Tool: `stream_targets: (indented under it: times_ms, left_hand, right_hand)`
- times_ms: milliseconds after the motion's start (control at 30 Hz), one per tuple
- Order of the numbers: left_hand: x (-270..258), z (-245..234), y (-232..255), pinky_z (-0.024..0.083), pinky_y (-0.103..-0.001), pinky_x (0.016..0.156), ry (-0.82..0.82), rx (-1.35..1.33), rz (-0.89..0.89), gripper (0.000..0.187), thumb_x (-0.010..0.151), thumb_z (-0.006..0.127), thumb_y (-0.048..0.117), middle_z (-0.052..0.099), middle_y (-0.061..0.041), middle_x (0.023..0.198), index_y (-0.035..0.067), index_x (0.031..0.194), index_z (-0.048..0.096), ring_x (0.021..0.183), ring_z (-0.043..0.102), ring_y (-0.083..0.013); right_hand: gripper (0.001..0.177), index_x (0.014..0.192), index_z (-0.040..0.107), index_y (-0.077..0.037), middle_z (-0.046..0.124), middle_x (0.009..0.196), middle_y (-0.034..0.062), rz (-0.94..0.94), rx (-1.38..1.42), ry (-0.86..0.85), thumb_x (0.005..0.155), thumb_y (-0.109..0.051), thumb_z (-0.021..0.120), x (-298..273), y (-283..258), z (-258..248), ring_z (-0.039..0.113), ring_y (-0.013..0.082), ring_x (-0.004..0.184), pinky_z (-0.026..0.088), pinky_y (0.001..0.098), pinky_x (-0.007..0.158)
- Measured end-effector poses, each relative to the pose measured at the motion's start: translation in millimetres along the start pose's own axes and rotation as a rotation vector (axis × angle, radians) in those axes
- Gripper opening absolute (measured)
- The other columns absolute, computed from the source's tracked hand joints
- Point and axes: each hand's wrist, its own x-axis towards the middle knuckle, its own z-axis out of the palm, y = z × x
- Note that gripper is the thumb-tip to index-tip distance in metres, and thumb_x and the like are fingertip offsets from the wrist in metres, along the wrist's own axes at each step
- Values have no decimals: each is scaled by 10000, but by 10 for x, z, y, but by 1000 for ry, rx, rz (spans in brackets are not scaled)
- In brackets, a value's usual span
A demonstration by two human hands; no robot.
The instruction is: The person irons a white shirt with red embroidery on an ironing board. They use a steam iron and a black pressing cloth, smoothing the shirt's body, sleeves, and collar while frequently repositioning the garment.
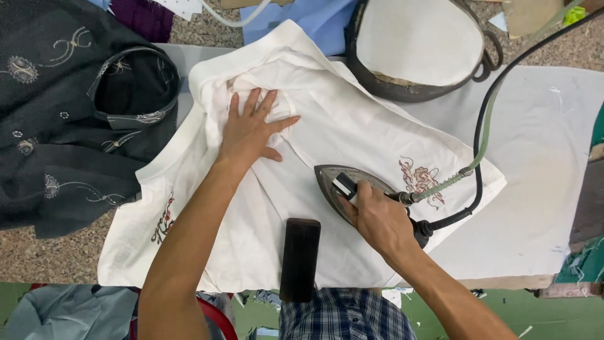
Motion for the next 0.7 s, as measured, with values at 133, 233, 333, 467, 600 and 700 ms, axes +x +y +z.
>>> stream_targets:
  times_ms: [133,233,333,467,600,700]
  left_hand:
    - [49,40,-27,-42,-668,1224,-19,-22,12,978,636,800,675,29,-59,1733,605,1495,338,1579,-2,-351]
    - [39,63,-15,-22,-669,1226,23,-7,19,1010,618,825,666,53,-64,1729,612,1494,327,1578,25,-350]
    - [30,160,35,-35,-634,1246,90,57,22,1028,628,840,650,73,-57,1727,546,1520,338,1579,35,-323]
    - [-338,425,201,232,-584,1253,800,178,132,931,694,971,270,356,-208,1606,191,1508,526,1480,350,-365]
    - [-1495,625,1220,502,-515,1093,1087,71,-115,485,959,730,342,606,-191,1352,126,1380,625,1247,600,-345]
    - [-1984,1148,2011,443,-578,1085,1000,-150,-261,608,930,678,508,573,-193,1353,120,1391,599,1276,548,-373]
  right_hand:
    - [405,994,545,-82,566,628,45,-74,-103,117,1006,-487,541,321,-153,-5,675,266,479,546,389,444]
    - [386,936,548,-102,545,591,24,-119,-178,184,996,-482,575,586,-280,-28,651,238,449,525,361,419]
    - [393,906,555,-109,537,566,23,-147,-228,223,991,-491,594,748,-366,-63,656,228,460,533,345,433]
    - [412,925,569,-101,594,575,60,-122,-206,176,1029,-500,555,766,-398,-113,705,255,528,575,371,490]
    - [444,945,554,-86,598,573,92,-146,-133,164,1044,-518,522,819,-361,-73,719,292,559,595,416,526]
    - [439,986,532,-80,640,617,134,-116,-25,80,1054,-510,478,825,-357,-119,736,344,613,601,477,579]
